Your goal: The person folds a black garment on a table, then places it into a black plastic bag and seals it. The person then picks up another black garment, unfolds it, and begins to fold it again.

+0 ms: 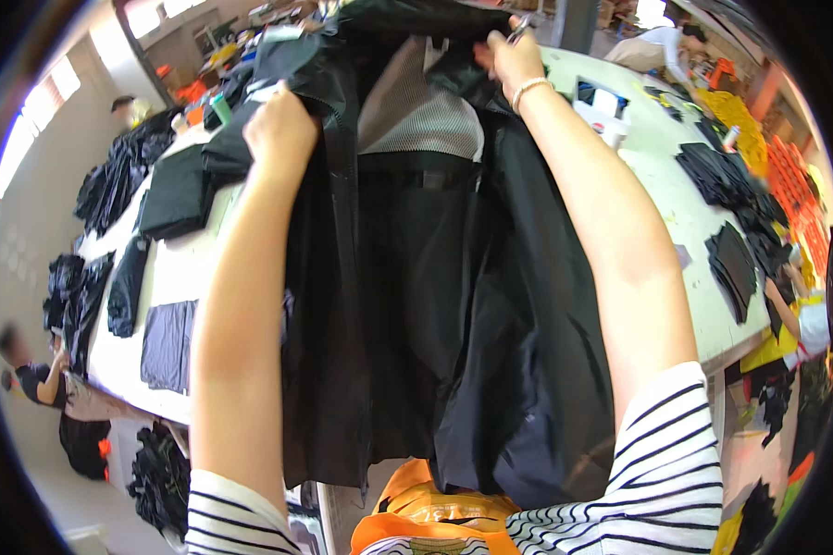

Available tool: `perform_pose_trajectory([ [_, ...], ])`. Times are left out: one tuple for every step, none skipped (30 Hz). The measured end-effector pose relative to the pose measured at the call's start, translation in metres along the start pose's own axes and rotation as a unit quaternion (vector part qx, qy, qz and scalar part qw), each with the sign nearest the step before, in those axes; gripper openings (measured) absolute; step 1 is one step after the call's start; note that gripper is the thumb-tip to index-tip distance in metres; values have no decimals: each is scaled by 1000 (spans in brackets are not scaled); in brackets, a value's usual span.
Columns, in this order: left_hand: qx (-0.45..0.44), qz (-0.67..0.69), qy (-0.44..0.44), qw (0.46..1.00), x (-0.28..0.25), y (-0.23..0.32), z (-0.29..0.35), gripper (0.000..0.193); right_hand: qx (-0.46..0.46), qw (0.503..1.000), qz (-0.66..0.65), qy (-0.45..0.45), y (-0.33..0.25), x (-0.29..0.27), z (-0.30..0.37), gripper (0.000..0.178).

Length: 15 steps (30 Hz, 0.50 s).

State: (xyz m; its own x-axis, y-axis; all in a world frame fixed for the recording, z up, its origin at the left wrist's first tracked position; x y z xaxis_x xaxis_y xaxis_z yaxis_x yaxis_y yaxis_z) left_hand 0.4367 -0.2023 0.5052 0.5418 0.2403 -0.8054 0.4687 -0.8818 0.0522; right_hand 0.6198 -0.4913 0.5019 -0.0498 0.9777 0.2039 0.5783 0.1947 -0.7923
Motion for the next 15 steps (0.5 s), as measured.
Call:
perform_pose_trajectory([
  [10, -19, 23, 999, 44, -4, 11, 49, 83, 995, 57, -28, 47, 14, 26, 41],
  [47, 19, 34, 998, 81, 10, 39, 55, 101, 993, 60, -13, 89, -2, 38, 42],
  [84, 50, 46, 994, 109, 25, 75, 63, 122, 991, 57, 2, 135, -21, 46, 43],
  [115, 67, -22, 991, 143, 20, 123, 64, 161, 982, 79, -60, 165, -20, 90, 41],
  [138, 82, -89, 983, 162, 6, 178, 65, 260, 951, 95, -135, 181, -12, 149, 42],
  [137, 106, -156, 973, 172, -8, 230, 66, 256, 941, 40, -217, 185, -10, 208, 43],
  [127, 113, -241, 956, 180, -31, 284, 67, 319, 878, 100, -343, 167, -12, 270, 38],
  [124, 105, -281, 946, 177, -47, 329, 68, 186, 871, 157, -427, 139, -22, 312, 35],
  [110, 99, -330, 932, 176, -57, 367, 69, 248, 877, 105, -399, 122, -41, 353, 36],
  [81, 82, -379, 918, 172, -70, 401, 69, 55, 813, 249, -524, 101, -46, 390, 43],
  [72, 81, -408, 907, 170, -82, 435, 70, 142, 775, 292, -542, 100, -58, 428, 46],
  [50, 75, -425, 901, 170, -89, 457, 70, 179, 762, 307, -542, 100, -65, 457, 46],
  [31, 69, -439, 895, 173, -97, 472, 70, 192, 749, 338, -536, 108, -70, 476, 47],
  [21, 75, -438, 895, 180, -99, 481, 71, 218, 731, 373, -529, 128, -77, 489, 48],
  [18, 82, -421, 903, 187, -99, 482, 70, 244, 709, 408, -521, 150, -84, 498, 50],
])
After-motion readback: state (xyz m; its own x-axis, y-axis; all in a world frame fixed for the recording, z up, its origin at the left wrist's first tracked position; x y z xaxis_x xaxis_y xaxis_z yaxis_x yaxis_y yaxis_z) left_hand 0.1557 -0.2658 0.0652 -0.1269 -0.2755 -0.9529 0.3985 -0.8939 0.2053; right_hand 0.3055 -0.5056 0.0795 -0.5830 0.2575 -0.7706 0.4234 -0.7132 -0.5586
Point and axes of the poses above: each hand's wrist, its own z-axis away from the middle knuckle, its own x-axis out of the palm, y = z × x, the point moved 10 cm from there along -z, towards the middle knuckle, and after that the axes turned 4 degrees about -x, right-handed, at the moved point
